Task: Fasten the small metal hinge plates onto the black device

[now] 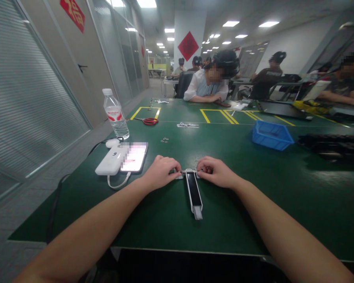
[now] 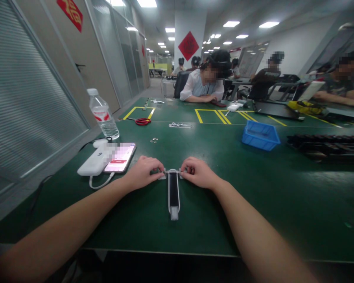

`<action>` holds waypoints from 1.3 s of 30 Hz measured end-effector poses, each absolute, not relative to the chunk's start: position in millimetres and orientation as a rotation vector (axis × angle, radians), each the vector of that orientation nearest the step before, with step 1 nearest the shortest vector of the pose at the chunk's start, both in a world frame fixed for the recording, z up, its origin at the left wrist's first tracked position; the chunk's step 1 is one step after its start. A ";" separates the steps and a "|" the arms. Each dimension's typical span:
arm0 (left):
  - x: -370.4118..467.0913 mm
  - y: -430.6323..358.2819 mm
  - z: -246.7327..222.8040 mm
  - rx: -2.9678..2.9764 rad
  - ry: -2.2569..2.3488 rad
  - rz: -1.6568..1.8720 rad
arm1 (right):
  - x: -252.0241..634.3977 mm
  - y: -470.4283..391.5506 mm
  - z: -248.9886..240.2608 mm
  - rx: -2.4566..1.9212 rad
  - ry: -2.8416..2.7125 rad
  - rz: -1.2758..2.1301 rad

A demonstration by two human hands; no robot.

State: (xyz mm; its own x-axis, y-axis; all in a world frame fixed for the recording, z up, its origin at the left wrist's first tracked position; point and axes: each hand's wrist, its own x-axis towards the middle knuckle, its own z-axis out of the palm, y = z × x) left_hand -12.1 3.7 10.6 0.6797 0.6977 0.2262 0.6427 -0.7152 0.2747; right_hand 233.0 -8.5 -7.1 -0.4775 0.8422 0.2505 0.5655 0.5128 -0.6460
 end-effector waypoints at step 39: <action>-13.8 2.1 11.6 2.661 1.041 0.570 | 233.2 -7.9 -8.4 -1.147 -2.207 0.669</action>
